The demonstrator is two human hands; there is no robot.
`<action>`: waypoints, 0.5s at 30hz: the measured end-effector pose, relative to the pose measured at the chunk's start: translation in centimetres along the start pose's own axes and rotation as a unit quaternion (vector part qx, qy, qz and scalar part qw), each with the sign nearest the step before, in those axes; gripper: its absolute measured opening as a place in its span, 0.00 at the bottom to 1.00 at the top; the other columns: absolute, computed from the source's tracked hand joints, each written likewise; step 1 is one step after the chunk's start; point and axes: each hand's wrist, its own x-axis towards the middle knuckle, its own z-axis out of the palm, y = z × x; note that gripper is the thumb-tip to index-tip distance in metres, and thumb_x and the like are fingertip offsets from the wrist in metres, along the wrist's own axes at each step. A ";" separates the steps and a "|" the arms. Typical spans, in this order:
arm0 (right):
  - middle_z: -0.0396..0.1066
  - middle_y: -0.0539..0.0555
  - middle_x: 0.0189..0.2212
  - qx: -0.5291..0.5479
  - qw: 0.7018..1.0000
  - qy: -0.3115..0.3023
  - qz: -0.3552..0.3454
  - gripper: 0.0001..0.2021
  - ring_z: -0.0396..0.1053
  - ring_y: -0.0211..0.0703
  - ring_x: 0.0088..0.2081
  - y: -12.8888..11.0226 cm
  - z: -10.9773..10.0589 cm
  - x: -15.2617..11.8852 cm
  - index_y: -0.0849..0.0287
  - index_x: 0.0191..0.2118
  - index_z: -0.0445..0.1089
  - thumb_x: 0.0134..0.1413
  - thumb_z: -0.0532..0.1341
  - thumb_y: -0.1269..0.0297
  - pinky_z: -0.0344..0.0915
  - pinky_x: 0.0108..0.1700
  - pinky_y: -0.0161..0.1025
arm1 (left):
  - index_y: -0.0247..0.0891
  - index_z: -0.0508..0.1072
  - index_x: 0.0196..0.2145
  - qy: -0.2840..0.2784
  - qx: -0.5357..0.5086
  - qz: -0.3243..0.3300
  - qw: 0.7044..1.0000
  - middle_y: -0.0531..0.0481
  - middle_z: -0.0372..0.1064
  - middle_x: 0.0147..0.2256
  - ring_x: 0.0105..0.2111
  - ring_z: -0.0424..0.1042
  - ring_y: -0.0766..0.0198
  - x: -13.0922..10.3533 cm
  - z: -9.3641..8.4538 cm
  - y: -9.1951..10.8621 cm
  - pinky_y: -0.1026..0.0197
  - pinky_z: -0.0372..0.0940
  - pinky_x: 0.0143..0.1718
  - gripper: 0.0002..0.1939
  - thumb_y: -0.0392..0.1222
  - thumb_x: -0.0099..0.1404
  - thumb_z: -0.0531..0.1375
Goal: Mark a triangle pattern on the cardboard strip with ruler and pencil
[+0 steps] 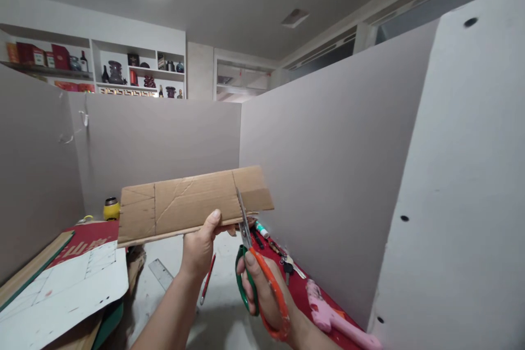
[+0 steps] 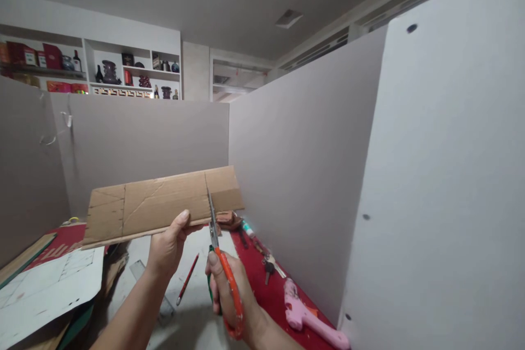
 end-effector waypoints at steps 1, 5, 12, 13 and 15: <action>0.56 0.41 0.12 0.006 1.000 0.001 0.003 0.31 0.54 0.30 0.12 0.0 0.0 0.0 0.58 0.32 0.62 0.54 0.50 0.29 0.49 0.15 0.29 | 0.31 0.80 0.34 0.001 -0.002 -0.002 1.000 0.43 0.79 0.34 0.34 0.78 0.54 0.0 0.0 0.0 0.55 0.75 0.33 0.15 0.47 0.55 0.69; 0.56 0.41 0.12 0.008 1.000 -0.002 0.008 0.32 0.53 0.30 0.11 -0.3 0.0 0.2 0.58 0.31 0.62 0.53 0.51 0.28 0.49 0.15 0.29 | 0.31 0.80 0.36 0.004 -0.003 -0.006 1.000 0.42 0.79 0.36 0.35 0.78 0.53 0.0 0.0 0.2 0.54 0.75 0.34 0.17 0.47 0.53 0.70; 0.58 0.42 0.13 0.000 1.000 -0.013 -0.028 0.31 0.56 0.31 0.13 -1.3 -0.7 1.0 0.59 0.32 0.64 0.56 0.50 0.30 0.54 0.18 0.31 | 0.31 0.79 0.29 -0.001 0.012 -0.014 1.000 0.42 0.79 0.34 0.35 0.78 0.53 -0.1 0.0 0.1 0.55 0.75 0.36 0.16 0.49 0.53 0.71; 0.58 0.42 0.13 -0.003 1.000 -0.013 -0.027 0.31 0.55 0.30 0.13 -1.2 -0.7 1.0 0.59 0.31 0.64 0.56 0.50 0.30 0.53 0.18 0.30 | 0.31 0.79 0.29 0.000 0.012 -0.016 1.000 0.42 0.79 0.34 0.35 0.78 0.52 -0.1 0.1 0.1 0.54 0.74 0.36 0.16 0.49 0.52 0.71; 0.57 0.42 0.12 -0.003 1.000 -0.001 -0.023 0.32 0.54 0.30 0.12 -1.0 -0.6 0.7 0.59 0.30 0.64 0.55 0.50 0.30 0.52 0.16 0.30 | 0.32 0.80 0.31 0.002 0.012 -0.019 1.000 0.42 0.79 0.34 0.35 0.78 0.52 -0.2 0.1 0.0 0.54 0.74 0.36 0.17 0.50 0.51 0.71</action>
